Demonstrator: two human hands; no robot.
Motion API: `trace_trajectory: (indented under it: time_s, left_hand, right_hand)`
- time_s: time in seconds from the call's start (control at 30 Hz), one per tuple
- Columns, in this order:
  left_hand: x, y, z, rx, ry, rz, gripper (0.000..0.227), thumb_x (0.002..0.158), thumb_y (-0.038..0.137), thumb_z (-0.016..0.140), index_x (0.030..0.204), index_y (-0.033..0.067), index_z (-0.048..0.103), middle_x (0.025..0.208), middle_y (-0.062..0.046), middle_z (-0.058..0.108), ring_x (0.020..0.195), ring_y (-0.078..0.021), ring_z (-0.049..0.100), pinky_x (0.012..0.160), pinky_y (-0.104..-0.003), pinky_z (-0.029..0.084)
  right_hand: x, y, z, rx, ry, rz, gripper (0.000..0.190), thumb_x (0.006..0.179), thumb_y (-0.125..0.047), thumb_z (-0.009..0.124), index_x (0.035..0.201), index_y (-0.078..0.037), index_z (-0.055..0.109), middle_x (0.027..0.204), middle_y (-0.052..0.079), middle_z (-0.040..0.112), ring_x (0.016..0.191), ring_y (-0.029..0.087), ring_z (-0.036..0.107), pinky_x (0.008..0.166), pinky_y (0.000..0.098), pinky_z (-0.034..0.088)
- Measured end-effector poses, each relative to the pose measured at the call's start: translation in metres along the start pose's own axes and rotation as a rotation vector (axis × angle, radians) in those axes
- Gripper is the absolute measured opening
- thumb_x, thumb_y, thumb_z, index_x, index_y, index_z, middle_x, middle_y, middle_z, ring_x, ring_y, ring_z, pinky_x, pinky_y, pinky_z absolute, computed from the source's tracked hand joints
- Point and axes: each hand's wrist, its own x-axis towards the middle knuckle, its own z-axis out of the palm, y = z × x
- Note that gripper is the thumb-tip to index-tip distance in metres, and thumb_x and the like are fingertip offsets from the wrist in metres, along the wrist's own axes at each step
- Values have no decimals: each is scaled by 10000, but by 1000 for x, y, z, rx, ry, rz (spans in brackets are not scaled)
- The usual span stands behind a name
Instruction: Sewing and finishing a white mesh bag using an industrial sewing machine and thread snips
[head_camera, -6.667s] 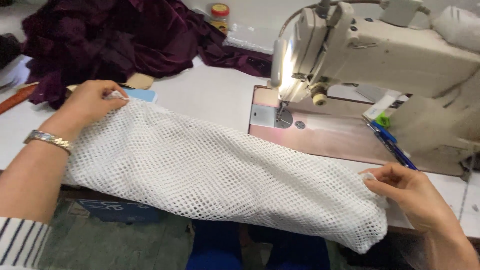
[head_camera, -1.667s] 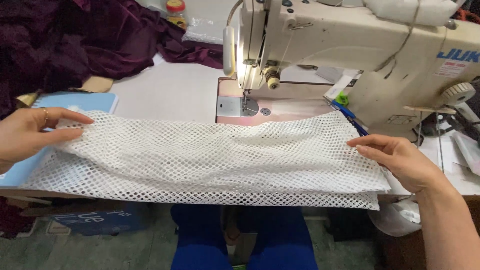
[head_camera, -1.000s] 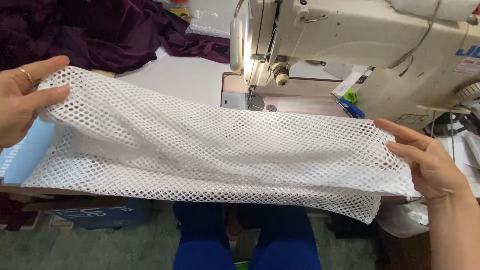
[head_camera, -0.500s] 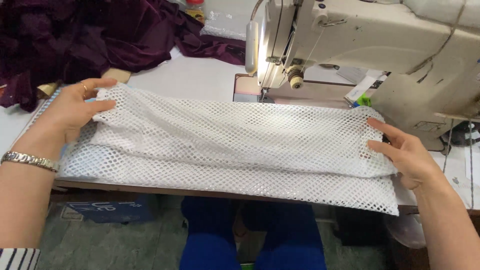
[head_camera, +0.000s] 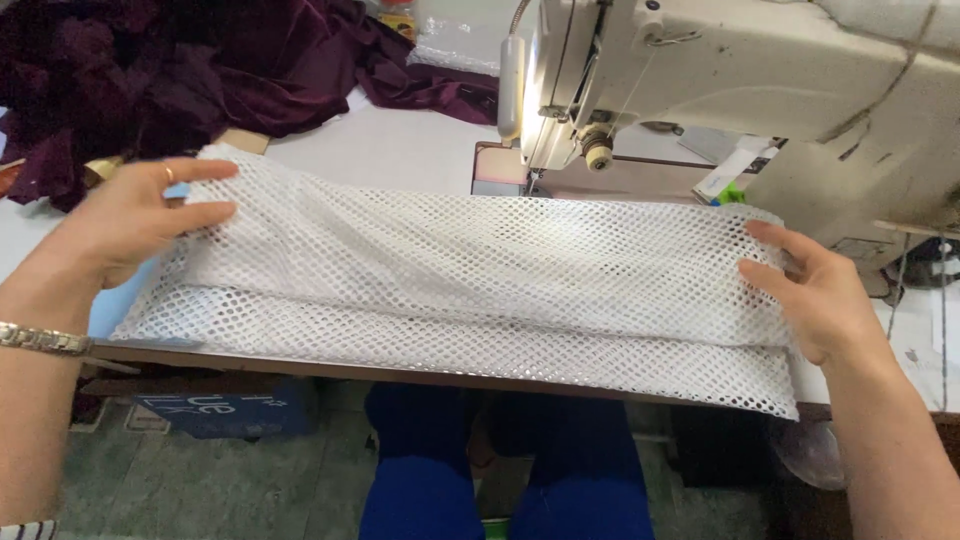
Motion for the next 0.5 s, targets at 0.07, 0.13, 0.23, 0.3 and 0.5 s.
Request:
trace_trajectory:
  time_s: [0.07, 0.13, 0.23, 0.3, 0.5]
  left_hand:
    - [9, -5, -8, 39, 45, 29, 483, 874, 107, 631, 1350, 120, 544, 1426, -82, 506, 1007, -133, 550, 470, -284, 300]
    - [31, -31, -21, -359, 27, 262, 552, 883, 0, 570, 1426, 58, 484, 1213, -91, 599, 926, -143, 581, 785, -212, 484]
    - [35, -41, -49, -136, 40, 211, 627, 901, -73, 525, 1497, 117, 475, 1261, -127, 565, 933, -269, 557, 743, -321, 419]
    - [55, -89, -54, -146, -37, 139, 673, 866, -104, 553, 1480, 171, 512, 1163, -146, 616, 771, -288, 549, 631, -332, 412]
    - [4, -68, -4, -269, -97, -90, 558, 883, -94, 521, 1410, 88, 531, 1248, -144, 599, 805, -291, 522, 743, -351, 384]
  right_hand:
    - [5, 5, -4, -19, 48, -16, 389, 910, -144, 631, 1294, -208, 630, 1086, -25, 574, 857, 115, 433, 696, 302, 334]
    - [11, 11, -11, 107, 126, -179, 345, 943, -78, 597, 1286, -110, 597, 1228, 110, 617, 300, 188, 357, 265, 357, 278]
    - [8, 23, -24, 131, 163, -267, 345, 903, -44, 625, 1242, -103, 615, 1355, 80, 571, 1268, 145, 523, 875, 291, 435]
    - [-6, 26, -21, 196, 67, -128, 392, 892, -11, 603, 1274, -103, 610, 1224, 120, 628, 929, 172, 547, 656, 276, 436]
    - [-9, 60, -3, 180, -77, 11, 397, 860, -51, 640, 1255, -89, 647, 1023, 66, 654, 657, 122, 430, 561, 276, 328]
